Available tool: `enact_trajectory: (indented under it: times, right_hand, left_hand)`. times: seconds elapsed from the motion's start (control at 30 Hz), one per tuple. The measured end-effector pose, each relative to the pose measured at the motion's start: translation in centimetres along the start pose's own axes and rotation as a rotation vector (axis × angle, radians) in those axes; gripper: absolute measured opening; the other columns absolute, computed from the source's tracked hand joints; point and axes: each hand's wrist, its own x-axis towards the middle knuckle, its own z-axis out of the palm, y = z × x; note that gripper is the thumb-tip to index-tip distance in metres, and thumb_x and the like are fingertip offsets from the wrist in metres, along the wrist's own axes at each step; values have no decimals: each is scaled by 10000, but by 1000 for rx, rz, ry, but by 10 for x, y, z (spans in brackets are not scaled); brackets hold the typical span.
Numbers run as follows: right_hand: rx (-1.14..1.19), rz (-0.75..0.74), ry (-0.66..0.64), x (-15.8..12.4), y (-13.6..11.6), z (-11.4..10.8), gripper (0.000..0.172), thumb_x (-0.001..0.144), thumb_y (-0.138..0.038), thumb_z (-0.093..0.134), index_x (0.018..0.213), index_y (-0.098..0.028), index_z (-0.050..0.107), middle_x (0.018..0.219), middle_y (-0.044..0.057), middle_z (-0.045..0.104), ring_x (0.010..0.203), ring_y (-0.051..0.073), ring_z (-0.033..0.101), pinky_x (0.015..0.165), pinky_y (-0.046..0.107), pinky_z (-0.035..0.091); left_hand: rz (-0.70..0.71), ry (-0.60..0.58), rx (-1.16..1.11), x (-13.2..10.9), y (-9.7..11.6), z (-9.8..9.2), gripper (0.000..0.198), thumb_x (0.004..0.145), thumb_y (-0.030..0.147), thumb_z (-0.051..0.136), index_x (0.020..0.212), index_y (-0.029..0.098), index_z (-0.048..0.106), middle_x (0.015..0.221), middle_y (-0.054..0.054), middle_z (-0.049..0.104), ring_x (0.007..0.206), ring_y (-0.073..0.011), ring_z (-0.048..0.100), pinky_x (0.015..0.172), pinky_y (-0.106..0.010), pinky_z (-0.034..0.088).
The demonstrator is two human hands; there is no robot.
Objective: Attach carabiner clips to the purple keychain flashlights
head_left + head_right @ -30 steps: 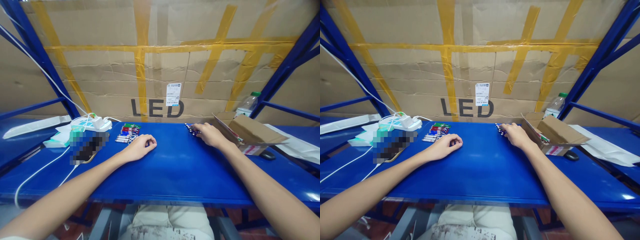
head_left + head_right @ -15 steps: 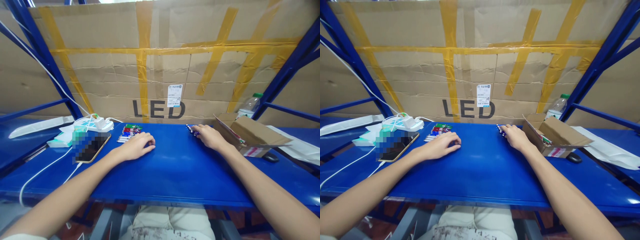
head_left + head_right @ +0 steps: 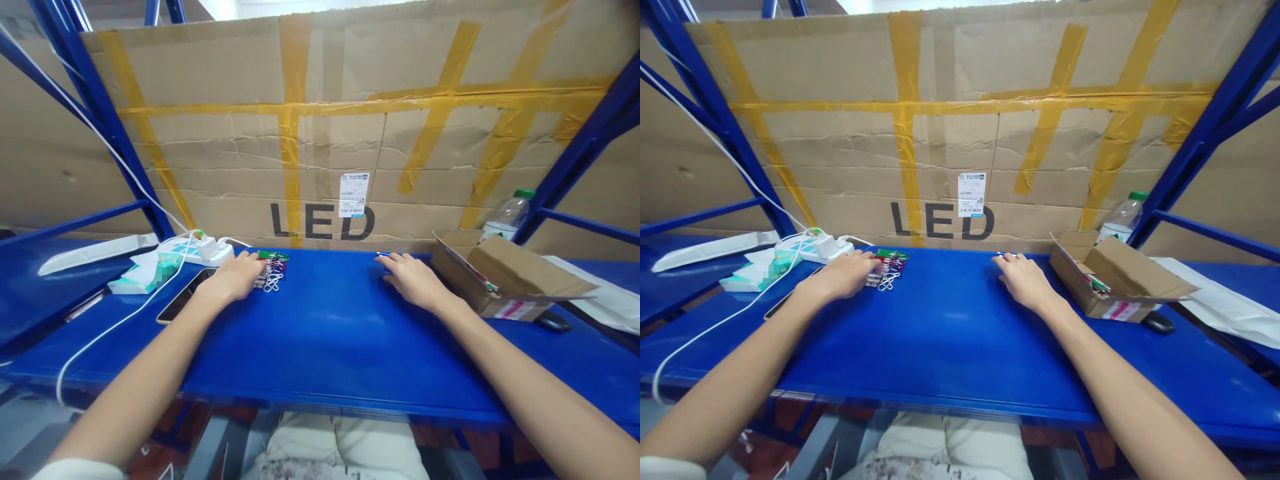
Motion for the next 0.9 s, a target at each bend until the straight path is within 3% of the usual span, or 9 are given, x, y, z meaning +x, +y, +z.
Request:
enact_trajectory:
  times: [0.2,0.4,0.5,0.67,0.9]
  right_hand:
    - [10,-4,-18,-1,-4,-3,424,1037,-195,559,1460,-174,585,1458,197,657,1219,384,648,949,485,539]
    - [15,-14,-33,-1,-10,-8,375,1041,-201,572,1412,-187,621,1423,183,678,1215,371,658,958,465,539]
    - [27,-14,-31,-1,-12,-10,358,1050,-211,570,1399,-167,637,1403,192,684,1241,389,651,984,482,536]
    - [111,-37,-9,-1,-17,-9,298,1057,-233,582,1324,-155,692,1289,195,728,1211,391,672,1021,506,521]
    - [493,-289,13,-4,-47,-9,271,1102,-275,507,1287,-210,693,1204,127,721,1143,303,663,1020,452,525]
  left_hand:
    - [-21,24,-74,4,-6,5,241,835,72,676,1045,164,748,1159,-196,699,1126,-380,646,918,-426,484]
    - [19,16,-173,7,-14,11,184,792,257,793,966,229,738,971,-93,713,909,-296,675,796,-340,468]
    - [49,-14,-297,8,-9,11,208,793,327,799,971,248,725,973,-64,723,871,-264,675,736,-308,446]
    - [237,-62,-463,5,24,6,251,918,426,743,1059,229,678,1059,-54,732,948,-254,671,799,-315,459]
    - [549,129,-635,-1,93,16,313,1043,476,650,1255,246,661,1237,-73,682,1129,-274,608,987,-387,455]
